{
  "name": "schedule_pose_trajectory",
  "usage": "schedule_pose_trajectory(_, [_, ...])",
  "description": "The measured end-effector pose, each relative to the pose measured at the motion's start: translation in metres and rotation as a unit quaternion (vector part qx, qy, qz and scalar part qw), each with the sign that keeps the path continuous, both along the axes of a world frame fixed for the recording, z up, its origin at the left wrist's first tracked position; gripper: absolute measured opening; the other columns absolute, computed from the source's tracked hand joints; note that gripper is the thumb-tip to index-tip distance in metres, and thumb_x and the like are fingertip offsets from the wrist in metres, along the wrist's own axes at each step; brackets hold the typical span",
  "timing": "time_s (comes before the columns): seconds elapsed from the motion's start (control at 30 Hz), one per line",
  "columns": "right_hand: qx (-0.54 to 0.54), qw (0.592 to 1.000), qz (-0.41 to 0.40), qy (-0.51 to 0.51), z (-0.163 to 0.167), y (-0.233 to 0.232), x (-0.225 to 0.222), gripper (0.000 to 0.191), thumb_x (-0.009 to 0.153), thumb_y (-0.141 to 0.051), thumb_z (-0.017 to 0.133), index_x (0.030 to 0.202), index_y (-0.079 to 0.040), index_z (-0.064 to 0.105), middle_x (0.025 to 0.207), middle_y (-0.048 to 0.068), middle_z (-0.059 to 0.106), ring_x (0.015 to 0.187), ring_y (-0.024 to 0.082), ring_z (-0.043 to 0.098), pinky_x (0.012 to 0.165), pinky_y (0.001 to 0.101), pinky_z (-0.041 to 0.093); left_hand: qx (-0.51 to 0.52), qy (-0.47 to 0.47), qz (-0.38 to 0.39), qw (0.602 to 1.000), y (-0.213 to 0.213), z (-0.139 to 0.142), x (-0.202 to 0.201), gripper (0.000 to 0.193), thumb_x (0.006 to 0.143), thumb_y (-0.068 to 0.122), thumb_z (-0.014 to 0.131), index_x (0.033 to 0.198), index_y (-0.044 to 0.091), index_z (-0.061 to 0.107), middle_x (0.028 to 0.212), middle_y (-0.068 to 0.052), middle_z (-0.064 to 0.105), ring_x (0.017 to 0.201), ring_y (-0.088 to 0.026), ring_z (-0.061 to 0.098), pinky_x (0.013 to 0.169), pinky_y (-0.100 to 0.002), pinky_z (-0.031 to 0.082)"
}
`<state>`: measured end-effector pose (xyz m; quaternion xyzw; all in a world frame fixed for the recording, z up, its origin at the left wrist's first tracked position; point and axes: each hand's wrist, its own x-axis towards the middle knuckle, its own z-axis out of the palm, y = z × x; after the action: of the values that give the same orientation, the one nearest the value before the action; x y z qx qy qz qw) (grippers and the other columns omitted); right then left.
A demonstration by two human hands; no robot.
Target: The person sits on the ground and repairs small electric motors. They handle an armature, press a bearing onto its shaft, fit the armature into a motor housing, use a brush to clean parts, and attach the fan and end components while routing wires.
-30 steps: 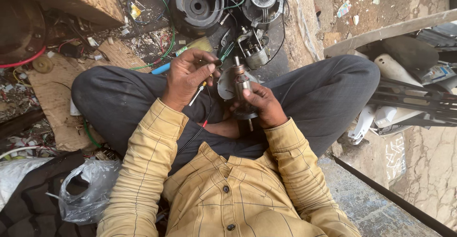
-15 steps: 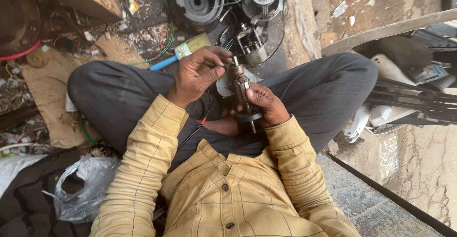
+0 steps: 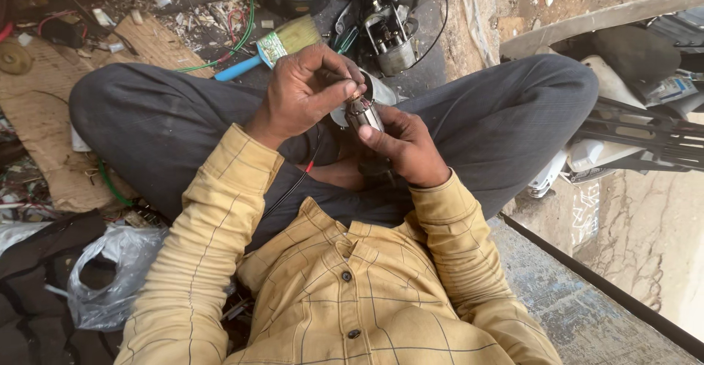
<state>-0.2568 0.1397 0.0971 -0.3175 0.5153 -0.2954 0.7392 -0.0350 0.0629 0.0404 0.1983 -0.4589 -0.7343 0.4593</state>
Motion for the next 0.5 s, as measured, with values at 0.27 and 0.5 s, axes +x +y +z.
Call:
schedule_pose_trajectory(0.27, [-0.141, 0.977, 0.021, 0.161, 0.013, -0.002, 0.014, 0.042, 0.098, -0.029, 0.073, 0.126, 0.002, 0.067, 0.094, 0.001, 0.067, 0.084, 0.010, 0.059, 0.074, 0.0254, 0.048, -0.028, -0.059, 0.018, 0.998, -0.002, 0.009, 0.000, 0.013, 0.102, 0.000, 0.068, 0.102, 0.003, 0.055, 0.117, -0.016, 0.073, 0.105, -0.017, 0.073, 0.091, -0.029, 0.063])
schedule_pose_trajectory(0.5, [0.087, 0.992, 0.001, -0.094, 0.005, -0.007, 0.007, 0.038, 0.101, -0.027, 0.075, 0.115, 0.008, 0.069, 0.084, 0.007, 0.068, 0.074, 0.016, 0.065, 0.071, 0.0304, 0.053, -0.028, 0.010, -0.033, 0.999, -0.001, 0.007, 0.003, 0.012, 0.107, -0.001, 0.066, 0.108, 0.003, 0.055, 0.122, -0.015, 0.072, 0.108, -0.015, 0.072, 0.099, -0.031, 0.062])
